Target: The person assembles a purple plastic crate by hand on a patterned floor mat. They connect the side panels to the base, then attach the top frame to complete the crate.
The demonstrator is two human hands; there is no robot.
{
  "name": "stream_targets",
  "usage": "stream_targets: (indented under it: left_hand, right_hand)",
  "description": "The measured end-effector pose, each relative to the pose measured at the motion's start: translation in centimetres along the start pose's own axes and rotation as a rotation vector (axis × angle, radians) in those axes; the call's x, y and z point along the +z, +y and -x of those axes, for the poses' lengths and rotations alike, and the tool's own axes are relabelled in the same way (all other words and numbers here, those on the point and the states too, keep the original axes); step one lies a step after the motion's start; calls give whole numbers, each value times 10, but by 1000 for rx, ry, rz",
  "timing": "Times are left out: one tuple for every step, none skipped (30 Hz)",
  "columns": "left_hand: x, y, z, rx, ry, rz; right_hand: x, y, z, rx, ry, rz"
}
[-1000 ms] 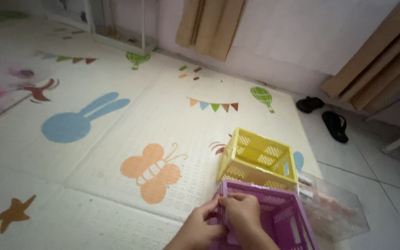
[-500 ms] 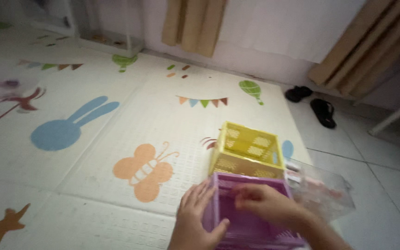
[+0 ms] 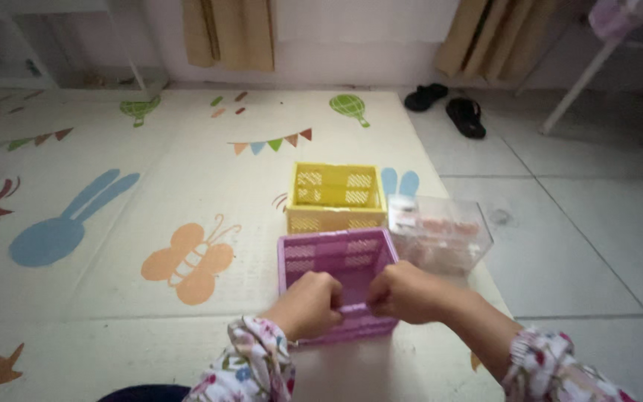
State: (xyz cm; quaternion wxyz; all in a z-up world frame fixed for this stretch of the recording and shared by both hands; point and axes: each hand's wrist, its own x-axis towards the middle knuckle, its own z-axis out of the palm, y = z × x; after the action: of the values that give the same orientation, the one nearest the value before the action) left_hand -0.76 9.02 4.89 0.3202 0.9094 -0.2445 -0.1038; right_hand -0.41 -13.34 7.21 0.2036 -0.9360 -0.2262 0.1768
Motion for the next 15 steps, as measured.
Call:
stream_targets:
  left_hand:
    - [0, 1, -3, -9, -12, 1]
    - [2, 2, -6, -18, -24, 2]
    - [4, 2, -6, -29, -34, 8]
    - [7, 2, -6, -8, -19, 6]
    - [10, 1, -4, 8, -8, 5]
    - [12, -1, -2, 24, 3, 3]
    - [15, -3, 0, 34, 18, -4]
    - [18, -6, 3, 43, 32, -10]
    - [20, -7, 3, 55, 48, -15]
    - [22, -8, 2, 79, 60, -37]
    - [23, -9, 1, 102, 74, -60]
    - [23, -9, 1, 125, 88, -82]
    - [21, -7, 0, 106, 74, -77]
    - [18, -5, 1, 87, 60, -72]
    - [15, -2, 0, 71, 49, -69]
  right_hand:
    - [1, 2, 1, -25, 29, 13]
    - [4, 3, 2, -50, 59, 26]
    - [8, 4, 3, -75, 84, 41]
    - [12, 6, 4, -82, 98, 56]
    - [17, 6, 3, -90, 109, 67]
    - [22, 7, 0, -98, 120, 77]
    - [28, 9, 0, -155, 169, 77]
    - [33, 11, -2, -211, 219, 76]
    - [36, 14, -2, -266, 269, 79]
    - [39, 17, -2, -257, 271, 75]
    - [41, 19, -3, -249, 273, 72]
    - [43, 20, -4, -242, 274, 69]
    - [42, 19, -5, -221, 259, 70]
    - [42, 18, -5, -200, 243, 71]
    - [40, 16, -6, -181, 230, 75]
